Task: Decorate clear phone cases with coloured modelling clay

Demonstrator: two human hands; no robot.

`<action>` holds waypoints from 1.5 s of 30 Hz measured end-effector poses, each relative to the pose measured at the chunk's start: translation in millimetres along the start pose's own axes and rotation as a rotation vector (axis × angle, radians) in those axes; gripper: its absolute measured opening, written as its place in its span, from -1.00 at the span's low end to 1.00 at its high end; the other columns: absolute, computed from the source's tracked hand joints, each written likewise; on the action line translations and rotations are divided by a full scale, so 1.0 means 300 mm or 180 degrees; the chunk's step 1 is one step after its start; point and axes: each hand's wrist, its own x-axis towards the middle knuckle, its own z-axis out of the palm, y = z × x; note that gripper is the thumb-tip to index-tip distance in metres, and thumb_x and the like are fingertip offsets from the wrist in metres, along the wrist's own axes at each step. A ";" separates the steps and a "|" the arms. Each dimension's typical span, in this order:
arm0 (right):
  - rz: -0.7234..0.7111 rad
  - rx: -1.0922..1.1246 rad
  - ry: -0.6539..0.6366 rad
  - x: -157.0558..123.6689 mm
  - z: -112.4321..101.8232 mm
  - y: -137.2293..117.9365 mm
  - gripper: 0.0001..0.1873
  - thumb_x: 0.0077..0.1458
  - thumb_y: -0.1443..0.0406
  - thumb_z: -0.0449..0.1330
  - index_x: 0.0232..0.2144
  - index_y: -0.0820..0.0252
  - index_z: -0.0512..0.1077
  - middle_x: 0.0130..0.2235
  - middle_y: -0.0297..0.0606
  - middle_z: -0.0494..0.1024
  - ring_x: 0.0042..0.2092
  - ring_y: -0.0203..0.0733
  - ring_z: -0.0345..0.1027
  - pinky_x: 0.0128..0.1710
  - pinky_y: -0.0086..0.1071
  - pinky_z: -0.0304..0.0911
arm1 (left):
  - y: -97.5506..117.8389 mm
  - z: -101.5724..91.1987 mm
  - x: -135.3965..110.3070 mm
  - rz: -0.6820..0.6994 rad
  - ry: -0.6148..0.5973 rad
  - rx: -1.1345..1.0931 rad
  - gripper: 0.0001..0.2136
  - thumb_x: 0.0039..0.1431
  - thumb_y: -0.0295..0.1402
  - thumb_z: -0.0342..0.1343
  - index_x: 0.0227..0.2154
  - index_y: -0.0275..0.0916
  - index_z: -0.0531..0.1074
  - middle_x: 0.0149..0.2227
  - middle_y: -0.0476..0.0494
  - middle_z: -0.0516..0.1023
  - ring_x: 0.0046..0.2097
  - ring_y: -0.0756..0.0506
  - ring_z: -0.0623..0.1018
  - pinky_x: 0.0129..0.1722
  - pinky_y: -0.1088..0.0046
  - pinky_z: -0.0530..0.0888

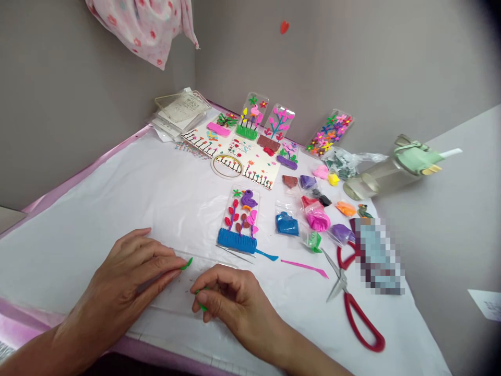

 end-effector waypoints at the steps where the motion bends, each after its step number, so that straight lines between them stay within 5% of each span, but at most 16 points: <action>1: 0.0007 0.0014 0.0008 0.000 0.000 -0.001 -0.72 0.14 0.10 0.32 -0.31 0.23 0.53 -0.42 -0.37 0.46 -0.43 -0.38 0.32 -0.37 -0.47 0.27 | 0.005 0.003 0.000 -0.0013 0.0015 -0.0001 -0.81 0.31 -0.33 0.02 -0.17 0.07 0.52 -0.28 0.14 0.61 -0.20 -0.10 0.56 0.26 0.10 0.27; 17: 0.0053 0.0026 -0.0031 0.000 -0.002 0.004 -0.69 0.15 0.09 0.32 -0.29 0.25 0.52 -0.40 -0.35 0.47 -0.42 -0.38 0.33 -0.36 -0.47 0.26 | -0.007 -0.002 0.006 0.0105 -0.0105 0.0304 -0.78 0.29 -0.32 -0.02 -0.26 0.02 0.55 -0.34 0.15 0.58 -0.25 -0.07 0.56 0.36 -0.05 0.16; 28: -0.0042 0.0295 0.0039 -0.001 -0.002 -0.002 -0.76 0.14 0.15 0.34 -0.27 0.22 0.60 -0.38 -0.33 0.51 -0.38 -0.40 0.35 -0.37 -0.53 0.30 | -0.061 -0.019 0.025 0.0468 -0.0355 0.0426 -0.83 0.29 -0.31 0.02 -0.22 0.05 0.52 -0.34 0.12 0.58 -0.27 -0.10 0.55 0.40 0.03 -0.04; 33: 0.0014 0.0494 0.0157 0.009 -0.003 -0.005 -0.72 -0.03 0.20 0.47 -0.29 0.22 0.59 -0.44 -0.40 0.52 -0.44 -0.43 0.35 -0.39 -0.56 0.30 | -0.073 -0.028 0.030 0.0462 -0.0422 0.0350 -0.84 0.33 -0.30 0.02 -0.25 0.05 0.51 -0.34 0.11 0.59 -0.27 -0.11 0.56 0.36 0.10 -0.02; 37: 0.0052 0.0802 0.0274 0.012 -0.001 -0.016 -0.63 -0.17 0.21 0.55 -0.37 0.22 0.50 -0.48 -0.44 0.51 -0.49 -0.43 0.34 -0.45 -0.56 0.27 | -0.063 -0.041 0.024 0.0452 -0.0457 0.0283 -0.86 0.30 -0.29 0.07 -0.21 0.06 0.52 -0.31 0.15 0.60 -0.25 -0.10 0.57 0.36 0.17 0.02; 45: 0.0014 0.0730 0.0147 0.003 0.000 -0.018 -0.67 0.00 0.12 0.45 -0.36 0.26 0.54 -0.52 -0.41 0.49 -0.51 -0.45 0.32 -0.45 -0.57 0.24 | 0.062 -0.046 0.006 0.0323 -0.0290 -0.0342 -0.72 0.27 -0.42 0.09 -0.01 0.02 0.38 -0.15 0.14 0.59 -0.08 -0.07 0.56 0.37 0.30 0.13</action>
